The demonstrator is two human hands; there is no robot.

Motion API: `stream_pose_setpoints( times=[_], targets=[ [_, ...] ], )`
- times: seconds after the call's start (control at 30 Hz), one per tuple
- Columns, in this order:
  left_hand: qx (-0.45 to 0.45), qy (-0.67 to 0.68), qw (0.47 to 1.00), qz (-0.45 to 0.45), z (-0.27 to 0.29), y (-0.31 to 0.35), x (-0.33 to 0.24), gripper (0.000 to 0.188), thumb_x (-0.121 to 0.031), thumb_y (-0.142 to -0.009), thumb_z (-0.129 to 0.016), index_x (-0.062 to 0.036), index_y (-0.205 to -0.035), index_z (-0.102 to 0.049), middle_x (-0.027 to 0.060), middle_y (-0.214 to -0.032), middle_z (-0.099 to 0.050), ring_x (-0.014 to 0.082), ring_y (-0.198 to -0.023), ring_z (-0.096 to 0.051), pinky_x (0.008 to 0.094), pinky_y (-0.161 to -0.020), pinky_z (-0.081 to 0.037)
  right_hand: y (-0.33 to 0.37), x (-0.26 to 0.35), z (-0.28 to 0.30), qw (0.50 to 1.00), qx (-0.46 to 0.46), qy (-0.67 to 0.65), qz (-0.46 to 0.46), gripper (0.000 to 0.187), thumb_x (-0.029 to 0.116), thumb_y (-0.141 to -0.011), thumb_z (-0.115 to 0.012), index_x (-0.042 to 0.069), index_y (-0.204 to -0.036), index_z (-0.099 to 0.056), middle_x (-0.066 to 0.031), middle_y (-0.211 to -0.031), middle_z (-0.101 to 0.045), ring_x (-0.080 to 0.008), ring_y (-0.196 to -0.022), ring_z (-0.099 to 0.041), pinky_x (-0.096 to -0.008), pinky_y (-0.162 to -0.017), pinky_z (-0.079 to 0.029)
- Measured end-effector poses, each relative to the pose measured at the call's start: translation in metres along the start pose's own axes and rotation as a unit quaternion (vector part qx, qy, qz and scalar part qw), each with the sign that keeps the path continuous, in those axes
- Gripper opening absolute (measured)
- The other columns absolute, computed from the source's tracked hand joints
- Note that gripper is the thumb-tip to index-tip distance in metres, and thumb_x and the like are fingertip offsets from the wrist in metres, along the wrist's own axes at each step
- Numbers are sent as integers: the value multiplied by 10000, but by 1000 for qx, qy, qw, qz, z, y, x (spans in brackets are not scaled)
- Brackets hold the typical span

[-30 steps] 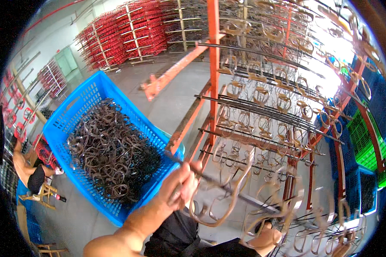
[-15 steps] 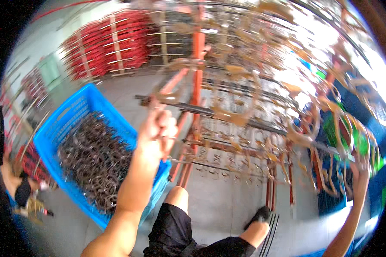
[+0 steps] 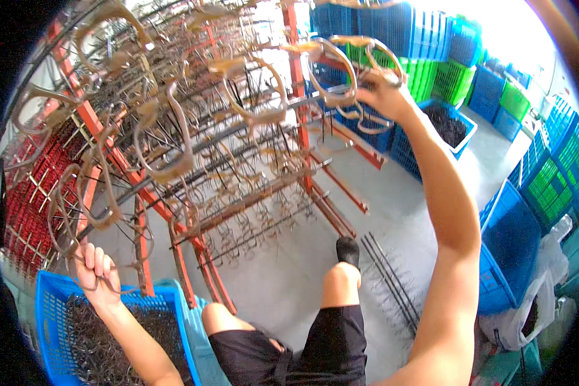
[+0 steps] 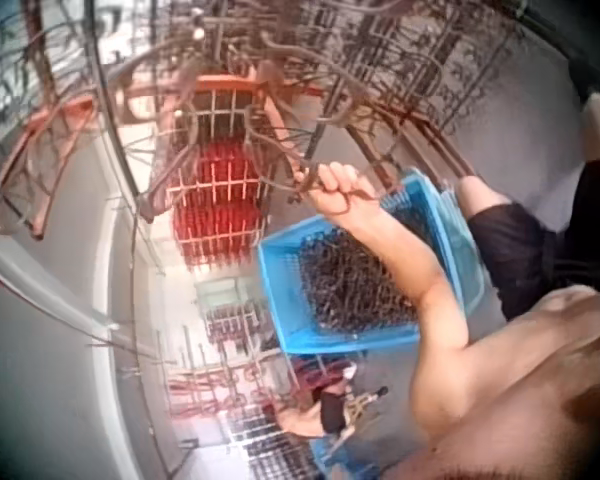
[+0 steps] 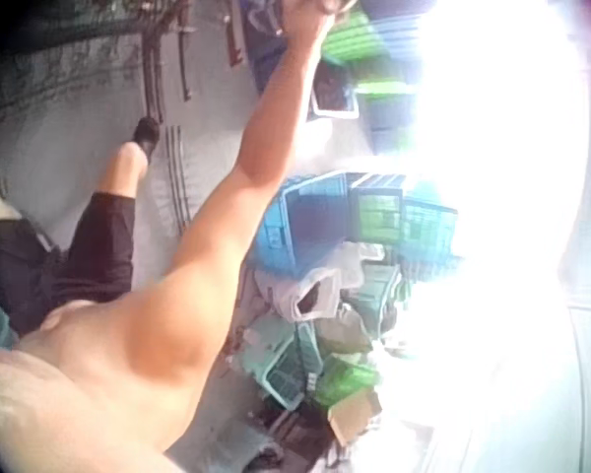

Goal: The person sits on a low stool and repeatedly picks up wire loops from a blue basket, then threads and twists them onto horizontal rods of a red metal rack. The person handles the wire loops one at a time and secures them along the rack's bars.

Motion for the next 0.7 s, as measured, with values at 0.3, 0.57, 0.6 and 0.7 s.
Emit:
stream_pose_setpoints(
  times=[0.3, 0.57, 0.6, 0.7],
  targets=[
    [-147, -161, 971, -96, -10, 80, 20, 335, -235, -980, -366, 48, -1080, -514, -32, -510, -305, 47, -357, -285, 175, -313, -247, 71, 11, 22, 961, -261, 32, -83, 331, 254, -831, -639, 40, -1078, -584, -141, -946, -578, -261, -852, -555, -347, -775, -446],
    [-157, -23, 894, 418, 50, 202, 203, 336, -377, -958, -401, -128, -787, -548, -29, -437, -315, 87, -333, -309, 223, -305, -287, 518, -27, -70, 726, 277, -26, -629, 459, 417, -895, -426, 13, -934, -639, -185, -903, -647, -344, -809, -618, -442, -709, -468],
    [-130, -9, 888, 442, 67, 213, 211, 258, -271, -948, -432, -61, -829, -521, 2, -477, -366, 102, -335, -335, 212, -315, -289, 565, 16, -73, 623, 389, 60, -676, 485, 441, -890, -404, 33, -983, -650, -196, -1006, -631, -372, -947, -597, -449, -815, -468],
    [-139, -78, 834, 529, -63, 197, 219, 320, -251, -926, -421, -103, -672, -549, 16, -469, -364, 118, -373, -321, 222, -348, -286, 718, 66, -40, 500, 330, 106, -794, 329, 204, -792, -496, 22, -1041, -610, -203, -1196, -508, -351, -1115, -505, -437, -900, -434]
  ],
)
Point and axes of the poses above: each hand's wrist, its own y-axis away from the middle knuckle, its own z-axis out of the back of the hand, x = y × z, the point moved 2 cm from there along -y, towards the middle knuckle
